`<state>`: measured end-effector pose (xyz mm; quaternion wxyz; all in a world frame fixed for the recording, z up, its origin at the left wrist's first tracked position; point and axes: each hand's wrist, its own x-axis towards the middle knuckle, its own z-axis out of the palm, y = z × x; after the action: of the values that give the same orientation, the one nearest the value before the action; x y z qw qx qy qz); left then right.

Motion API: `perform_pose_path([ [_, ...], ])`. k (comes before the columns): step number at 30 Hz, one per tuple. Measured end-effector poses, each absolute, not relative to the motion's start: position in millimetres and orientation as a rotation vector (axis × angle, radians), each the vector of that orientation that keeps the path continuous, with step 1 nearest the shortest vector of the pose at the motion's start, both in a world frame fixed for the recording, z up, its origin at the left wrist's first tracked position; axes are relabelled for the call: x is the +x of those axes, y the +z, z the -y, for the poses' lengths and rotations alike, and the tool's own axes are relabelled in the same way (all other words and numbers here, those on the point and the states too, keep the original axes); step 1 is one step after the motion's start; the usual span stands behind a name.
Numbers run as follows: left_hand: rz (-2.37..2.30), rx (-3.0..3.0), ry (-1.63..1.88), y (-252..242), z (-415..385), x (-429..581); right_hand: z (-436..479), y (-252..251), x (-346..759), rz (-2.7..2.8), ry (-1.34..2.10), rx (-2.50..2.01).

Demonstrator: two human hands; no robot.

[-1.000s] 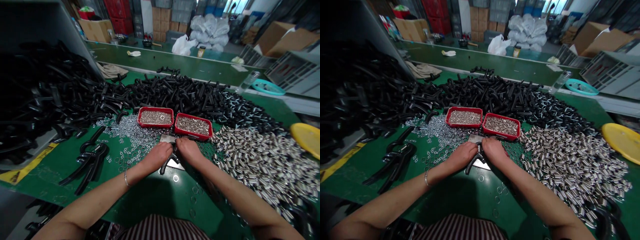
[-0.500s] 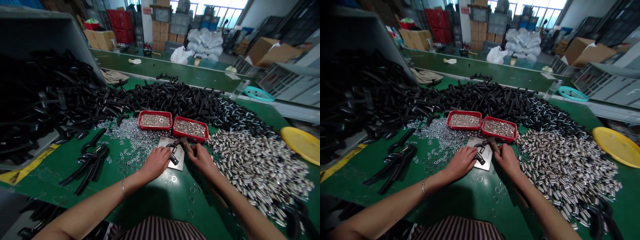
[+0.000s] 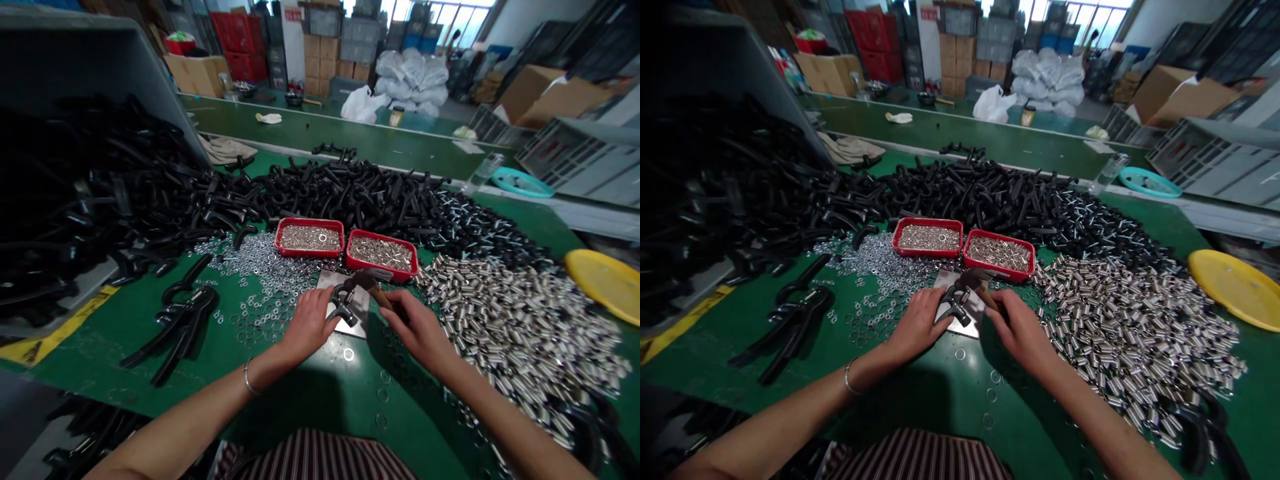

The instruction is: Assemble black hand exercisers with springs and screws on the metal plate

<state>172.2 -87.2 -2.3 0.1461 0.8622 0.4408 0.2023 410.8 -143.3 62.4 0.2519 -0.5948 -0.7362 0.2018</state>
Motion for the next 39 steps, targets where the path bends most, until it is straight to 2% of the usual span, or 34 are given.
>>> perform_pose_path([
  [5,-1.282,2.468,0.623,-11,87,173,139,61,395,2.236,0.644,-1.581],
  [19,-1.319,2.544,0.584,-11,84,177,143,53,396,2.071,0.719,-1.539],
  [22,-1.295,2.548,0.539,-5,81,178,157,43,402,1.98,0.937,-1.542],
  [25,-1.236,2.435,0.537,6,73,176,185,34,423,1.637,1.268,-1.59],
  [29,-1.136,1.802,0.599,19,57,169,225,30,478,1.336,1.437,-1.776],
  [32,-1.096,1.525,0.641,21,46,166,235,39,527,1.523,1.237,-2.017],
  [36,-1.29,1.917,0.672,9,40,165,205,46,548,1.94,0.374,-2.155],
  [37,-1.277,2.011,0.642,5,41,165,192,44,540,1.986,0.26,-2.138],
  [39,-1.205,2.134,0.601,-2,45,165,164,34,512,2.049,0.287,-2.105],
])
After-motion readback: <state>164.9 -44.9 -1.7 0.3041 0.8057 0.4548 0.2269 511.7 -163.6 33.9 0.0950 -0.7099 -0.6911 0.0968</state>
